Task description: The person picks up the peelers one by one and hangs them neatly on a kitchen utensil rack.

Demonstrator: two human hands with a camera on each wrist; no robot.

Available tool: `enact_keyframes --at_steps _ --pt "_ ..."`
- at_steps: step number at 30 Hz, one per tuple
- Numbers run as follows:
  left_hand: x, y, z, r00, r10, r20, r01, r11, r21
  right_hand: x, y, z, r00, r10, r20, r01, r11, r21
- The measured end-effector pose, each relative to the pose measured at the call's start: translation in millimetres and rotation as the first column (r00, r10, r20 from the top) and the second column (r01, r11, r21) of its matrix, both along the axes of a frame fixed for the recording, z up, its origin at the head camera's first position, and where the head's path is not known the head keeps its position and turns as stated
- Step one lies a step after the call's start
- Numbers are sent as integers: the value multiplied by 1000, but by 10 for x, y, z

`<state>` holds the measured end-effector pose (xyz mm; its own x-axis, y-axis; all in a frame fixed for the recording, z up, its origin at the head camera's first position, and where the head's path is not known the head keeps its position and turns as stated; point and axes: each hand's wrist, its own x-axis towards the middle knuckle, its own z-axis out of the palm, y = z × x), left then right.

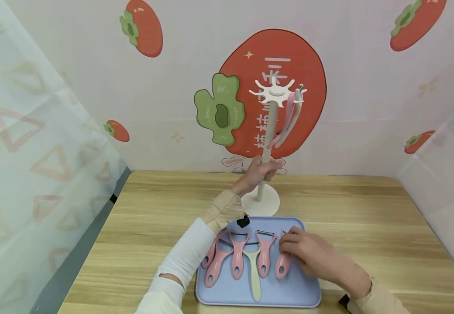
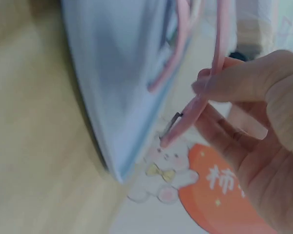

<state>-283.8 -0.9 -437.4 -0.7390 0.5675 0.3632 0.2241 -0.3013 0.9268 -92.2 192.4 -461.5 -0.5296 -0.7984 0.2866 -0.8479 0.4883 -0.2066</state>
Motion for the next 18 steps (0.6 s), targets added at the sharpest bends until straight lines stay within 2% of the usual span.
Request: enact_keyframes --at_steps 6,12,18 --pt "-1 -8 -5 1000 -14 6 14 1000 2 -181 123 249 999 42 -22 -45 987 -152" --pt "1 -3 6 1000 -19 -10 19 1000 5 -327 225 485 1000 -25 -19 20 971 -238" --pt "-7 -12 2 1000 -24 2 24 1000 6 -475 287 672 1000 -6 -13 1 932 -363"
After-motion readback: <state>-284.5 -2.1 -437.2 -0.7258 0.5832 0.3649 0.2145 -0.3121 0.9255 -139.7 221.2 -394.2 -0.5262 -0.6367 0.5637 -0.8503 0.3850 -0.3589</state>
